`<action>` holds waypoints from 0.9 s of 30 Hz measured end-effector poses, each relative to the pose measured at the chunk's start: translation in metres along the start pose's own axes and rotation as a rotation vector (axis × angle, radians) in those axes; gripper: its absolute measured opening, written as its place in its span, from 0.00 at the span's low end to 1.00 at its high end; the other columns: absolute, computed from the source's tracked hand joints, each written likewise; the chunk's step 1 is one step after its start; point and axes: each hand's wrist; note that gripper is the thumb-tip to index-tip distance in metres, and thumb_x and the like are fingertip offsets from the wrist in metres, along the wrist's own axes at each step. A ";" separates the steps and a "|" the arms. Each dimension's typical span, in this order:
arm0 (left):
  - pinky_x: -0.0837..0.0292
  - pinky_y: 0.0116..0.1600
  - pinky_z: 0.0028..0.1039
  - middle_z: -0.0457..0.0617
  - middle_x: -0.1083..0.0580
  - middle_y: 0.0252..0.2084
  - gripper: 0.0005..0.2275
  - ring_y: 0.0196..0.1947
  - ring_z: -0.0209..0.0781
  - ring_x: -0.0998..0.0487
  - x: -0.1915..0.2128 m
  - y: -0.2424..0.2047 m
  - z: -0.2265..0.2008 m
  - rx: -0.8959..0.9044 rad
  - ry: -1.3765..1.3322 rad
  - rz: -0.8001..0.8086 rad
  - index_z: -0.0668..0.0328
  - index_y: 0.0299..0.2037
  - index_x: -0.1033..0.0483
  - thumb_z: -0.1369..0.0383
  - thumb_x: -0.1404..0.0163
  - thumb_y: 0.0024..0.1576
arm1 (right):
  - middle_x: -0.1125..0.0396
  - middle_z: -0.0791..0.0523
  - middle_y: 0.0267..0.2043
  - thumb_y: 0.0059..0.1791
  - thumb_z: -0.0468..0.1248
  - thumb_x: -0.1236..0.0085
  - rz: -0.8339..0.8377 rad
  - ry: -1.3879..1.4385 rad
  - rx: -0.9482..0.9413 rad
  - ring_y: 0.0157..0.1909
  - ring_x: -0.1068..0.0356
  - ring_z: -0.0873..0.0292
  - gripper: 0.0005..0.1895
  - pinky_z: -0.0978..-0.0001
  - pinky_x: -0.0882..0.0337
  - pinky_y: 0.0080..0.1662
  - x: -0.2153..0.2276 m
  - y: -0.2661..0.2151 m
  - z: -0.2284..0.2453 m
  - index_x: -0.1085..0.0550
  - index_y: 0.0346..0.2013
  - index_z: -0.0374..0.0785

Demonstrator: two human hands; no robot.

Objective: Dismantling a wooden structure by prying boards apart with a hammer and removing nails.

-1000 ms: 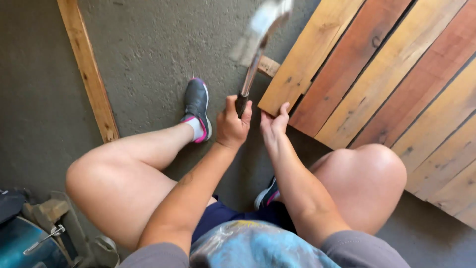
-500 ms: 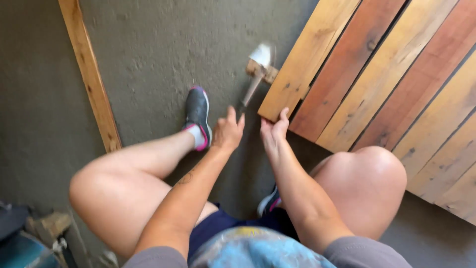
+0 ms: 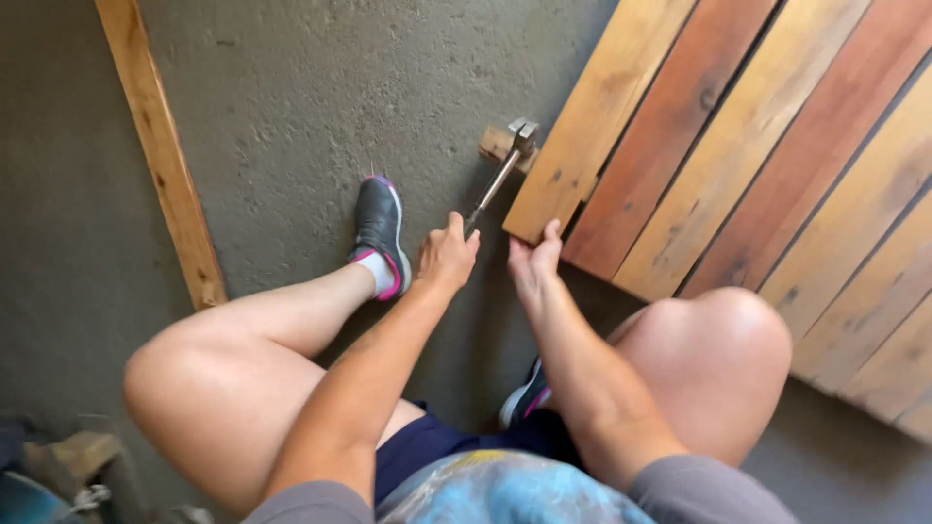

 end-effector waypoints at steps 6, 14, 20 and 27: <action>0.23 0.33 0.53 0.65 0.24 0.25 0.16 0.29 0.70 0.17 0.100 -0.024 -0.078 -0.135 -0.233 -0.155 0.54 0.50 0.28 0.52 0.50 0.63 | 0.30 0.40 0.62 0.54 0.49 0.36 0.030 0.003 -0.019 0.63 0.29 0.37 0.27 0.30 0.34 0.68 0.018 0.001 0.007 0.28 0.61 0.37; 0.19 0.44 0.55 0.68 0.18 0.41 0.25 0.42 0.65 0.14 -0.006 0.001 0.001 0.127 -0.043 0.187 0.61 0.63 0.31 0.51 0.56 0.65 | 0.29 0.39 0.62 0.53 0.50 0.35 -0.048 0.018 -0.069 0.64 0.29 0.35 0.28 0.29 0.35 0.68 -0.002 -0.006 0.007 0.27 0.61 0.36; 0.24 0.36 0.57 0.66 0.21 0.30 0.19 0.35 0.70 0.16 0.101 -0.003 -0.084 -0.021 -0.310 -0.028 0.54 0.46 0.29 0.47 0.54 0.64 | 0.39 0.39 0.72 0.57 0.51 0.43 0.094 0.007 -0.022 0.72 0.38 0.39 0.34 0.35 0.41 0.73 -0.019 -0.020 -0.007 0.36 0.71 0.32; 0.20 0.38 0.51 0.65 0.22 0.31 0.19 0.34 0.65 0.16 -0.001 0.003 0.003 -0.024 -0.048 -0.127 0.55 0.53 0.30 0.49 0.51 0.64 | 0.31 0.41 0.65 0.54 0.52 0.35 -0.027 0.027 -0.021 0.66 0.30 0.38 0.29 0.30 0.37 0.69 -0.007 -0.007 -0.009 0.28 0.63 0.38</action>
Point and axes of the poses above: each hand's wrist, its own y-axis towards the middle knuckle, its own x-axis out of the back of the hand, z = x × y
